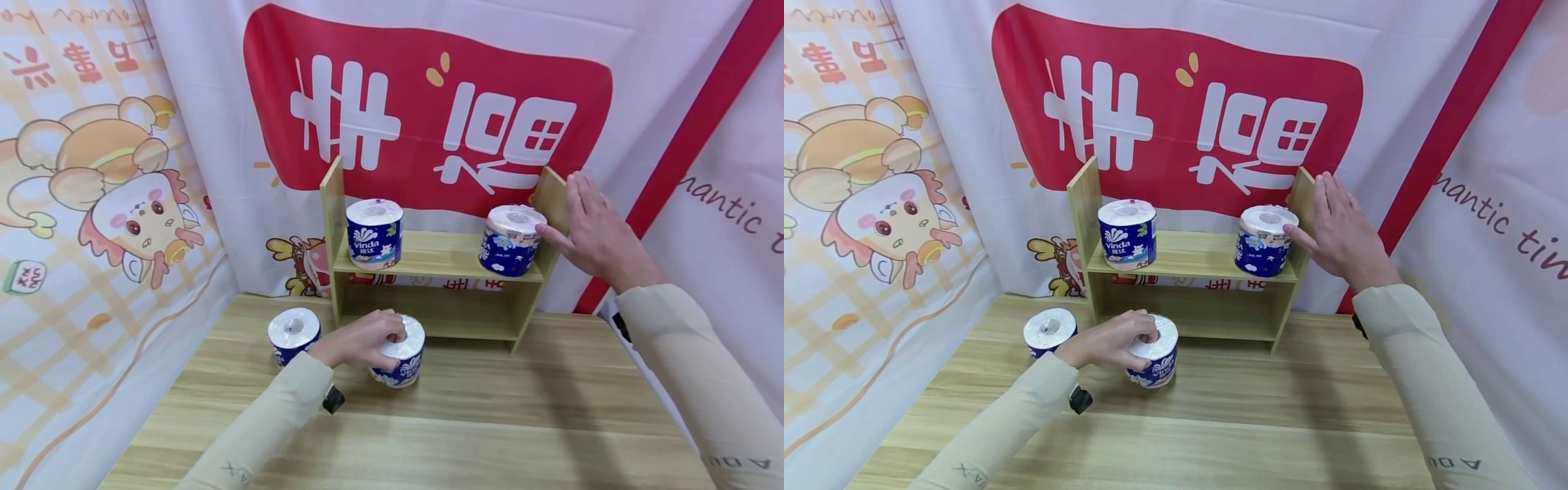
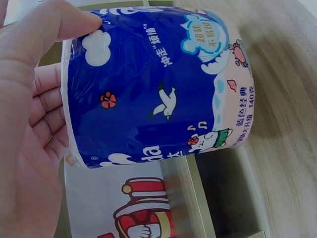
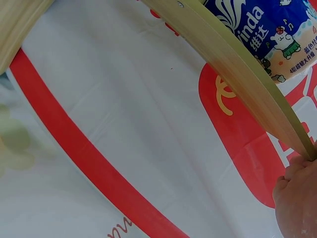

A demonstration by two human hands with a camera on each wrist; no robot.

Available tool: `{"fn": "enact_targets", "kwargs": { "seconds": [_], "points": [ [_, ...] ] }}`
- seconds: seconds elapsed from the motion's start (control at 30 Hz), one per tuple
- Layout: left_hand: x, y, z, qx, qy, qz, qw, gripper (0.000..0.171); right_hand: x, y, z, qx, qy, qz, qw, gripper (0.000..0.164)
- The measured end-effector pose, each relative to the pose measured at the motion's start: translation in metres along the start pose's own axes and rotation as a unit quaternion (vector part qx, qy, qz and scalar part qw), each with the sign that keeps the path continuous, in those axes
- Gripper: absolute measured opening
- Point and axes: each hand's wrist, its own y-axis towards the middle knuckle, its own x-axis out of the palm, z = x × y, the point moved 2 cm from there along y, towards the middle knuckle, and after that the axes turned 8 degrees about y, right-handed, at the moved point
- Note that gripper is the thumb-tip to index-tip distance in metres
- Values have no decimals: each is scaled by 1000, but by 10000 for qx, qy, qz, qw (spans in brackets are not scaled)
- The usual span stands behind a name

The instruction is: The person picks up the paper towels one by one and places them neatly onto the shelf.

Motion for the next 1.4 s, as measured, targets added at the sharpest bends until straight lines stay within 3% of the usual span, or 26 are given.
{"fn": "enact_targets", "kwargs": {
  "seconds": [0.43, 0.8, 1.13, 1.4],
  "points": [
    [-3, 14, -8, 102, 217, 236, 9994, 28, -2, 2, -1, 6, -69, 1, 10000, 104],
    [-10, 20, -7, -157, -19, 14, 9999, 27, 0, 1, -1, 14, -83, -10, 10000, 103],
    [-17, 26, -5, -36, 131, 84, 9999, 26, 1, 1, 0, 70, -88, -52, 9999, 104],
    [-22, 30, -6, -164, 126, 16, 9998, 26, 1, 1, -1, 82, -115, -33, 9999, 104]
  ]
}}
